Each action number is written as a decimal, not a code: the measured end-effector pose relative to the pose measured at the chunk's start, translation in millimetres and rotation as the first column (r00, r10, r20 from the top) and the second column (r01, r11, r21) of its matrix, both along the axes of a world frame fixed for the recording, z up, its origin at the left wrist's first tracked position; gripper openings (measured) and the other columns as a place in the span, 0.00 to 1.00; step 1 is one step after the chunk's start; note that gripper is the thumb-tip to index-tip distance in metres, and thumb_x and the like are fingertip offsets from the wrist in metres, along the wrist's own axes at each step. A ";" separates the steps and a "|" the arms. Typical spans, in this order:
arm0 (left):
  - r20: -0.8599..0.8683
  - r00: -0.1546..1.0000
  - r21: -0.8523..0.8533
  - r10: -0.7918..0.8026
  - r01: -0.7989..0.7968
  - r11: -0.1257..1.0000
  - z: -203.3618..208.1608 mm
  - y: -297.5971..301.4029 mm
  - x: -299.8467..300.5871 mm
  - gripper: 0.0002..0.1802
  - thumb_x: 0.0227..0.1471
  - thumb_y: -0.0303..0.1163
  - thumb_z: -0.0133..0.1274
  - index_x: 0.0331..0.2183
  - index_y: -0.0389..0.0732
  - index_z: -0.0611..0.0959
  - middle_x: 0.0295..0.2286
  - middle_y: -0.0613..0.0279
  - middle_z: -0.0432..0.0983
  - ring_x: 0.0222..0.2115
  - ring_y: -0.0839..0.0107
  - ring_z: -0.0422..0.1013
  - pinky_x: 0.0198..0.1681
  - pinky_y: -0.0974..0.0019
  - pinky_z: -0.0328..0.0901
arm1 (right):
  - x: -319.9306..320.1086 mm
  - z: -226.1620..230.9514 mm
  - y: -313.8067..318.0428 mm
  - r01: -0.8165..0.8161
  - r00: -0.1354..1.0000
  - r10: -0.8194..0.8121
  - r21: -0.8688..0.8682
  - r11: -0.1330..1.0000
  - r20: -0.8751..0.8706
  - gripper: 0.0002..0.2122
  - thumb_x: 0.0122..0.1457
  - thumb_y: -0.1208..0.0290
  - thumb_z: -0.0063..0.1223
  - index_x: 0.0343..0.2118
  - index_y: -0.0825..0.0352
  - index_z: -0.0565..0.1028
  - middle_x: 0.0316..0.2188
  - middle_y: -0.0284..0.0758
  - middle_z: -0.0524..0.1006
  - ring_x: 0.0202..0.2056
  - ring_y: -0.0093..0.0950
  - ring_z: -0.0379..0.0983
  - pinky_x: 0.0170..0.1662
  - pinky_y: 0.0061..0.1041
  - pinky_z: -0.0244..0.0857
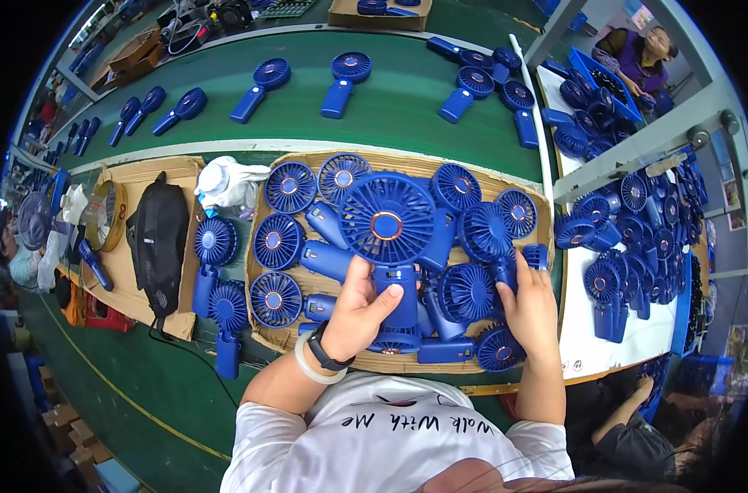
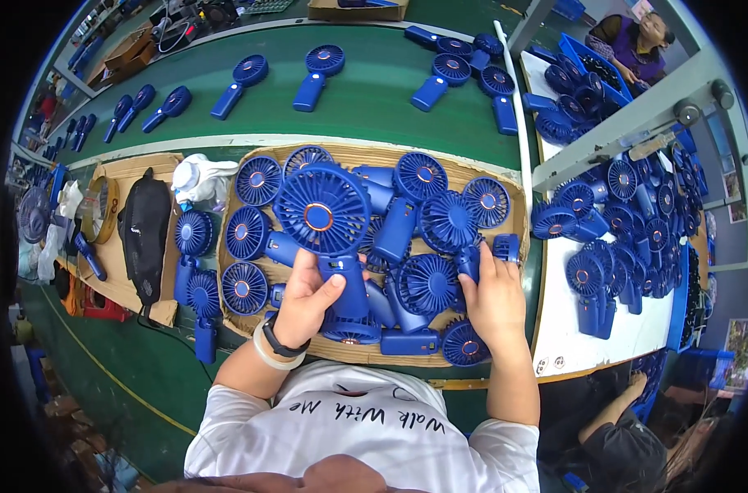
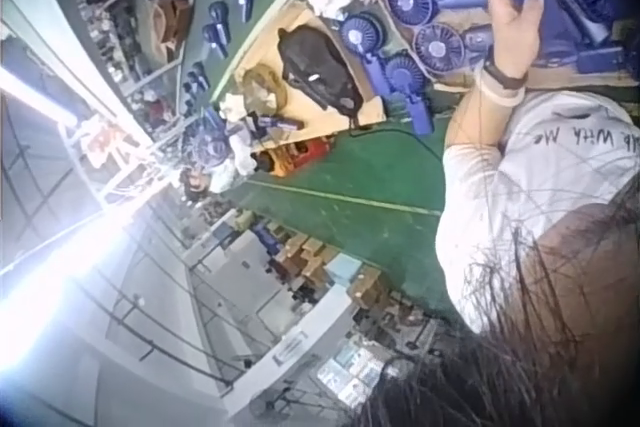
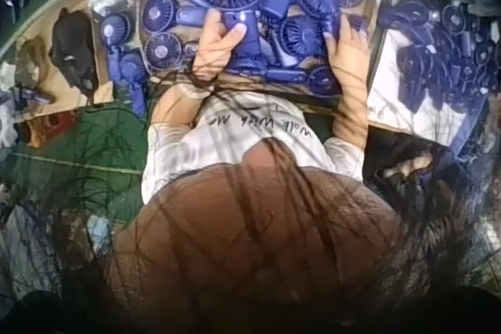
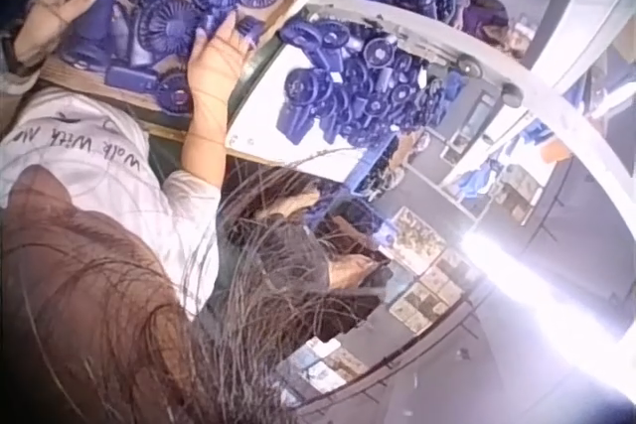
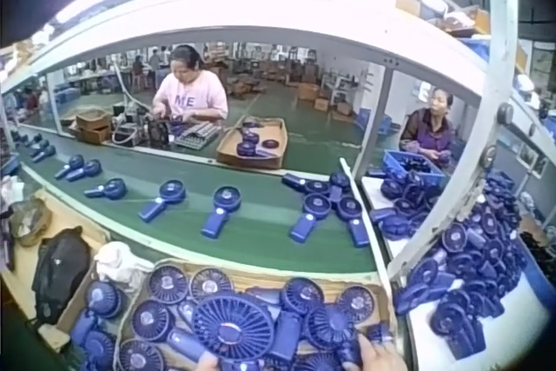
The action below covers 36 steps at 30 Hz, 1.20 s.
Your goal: The person sorts handheld fans on an assembly line by hand, inspecting each fan and arranging them on a work bench.
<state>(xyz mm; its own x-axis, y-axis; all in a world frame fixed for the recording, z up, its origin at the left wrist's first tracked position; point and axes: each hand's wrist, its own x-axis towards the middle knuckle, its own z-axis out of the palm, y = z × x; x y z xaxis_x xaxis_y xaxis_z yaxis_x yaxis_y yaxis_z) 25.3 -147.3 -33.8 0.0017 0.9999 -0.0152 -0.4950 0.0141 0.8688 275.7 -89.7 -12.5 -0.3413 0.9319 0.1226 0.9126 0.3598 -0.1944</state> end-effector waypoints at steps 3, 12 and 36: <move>0.032 0.999 -0.017 -0.005 0.006 1.000 3.8 2.7 -1.4 0.25 0.52 0.28 0.48 0.51 0.39 0.59 0.43 0.51 0.68 0.40 0.66 0.70 0.45 0.62 0.65 | 4.0 -2.5 -3.3 0.003 0.750 -0.293 -0.440 0.898 -0.593 0.21 0.59 0.65 0.43 0.51 0.74 0.63 0.32 0.42 0.74 0.34 0.36 0.72 0.39 0.27 0.65; 0.012 1.000 0.019 -0.006 0.006 1.000 11.3 15.2 -9.0 0.26 0.52 0.26 0.48 0.51 0.41 0.59 0.44 0.52 0.68 0.40 0.66 0.70 0.44 0.63 0.66 | 2.9 0.0 18.5 -0.697 -0.315 -0.681 -0.326 0.639 -0.661 0.25 0.62 0.52 0.27 0.44 0.74 0.64 0.35 0.47 0.69 0.28 0.33 0.70 0.25 0.28 0.71; 0.038 0.997 0.066 0.074 -0.077 0.995 14.1 57.1 -34.1 0.26 0.50 0.23 0.50 0.50 0.40 0.60 0.44 0.53 0.67 0.43 0.65 0.68 0.46 0.62 0.64 | -73.9 25.9 82.6 -0.545 0.254 -0.292 -0.386 0.744 -0.922 0.23 0.50 0.83 0.47 0.51 0.71 0.61 0.42 0.39 0.72 0.41 0.29 0.72 0.48 0.28 0.64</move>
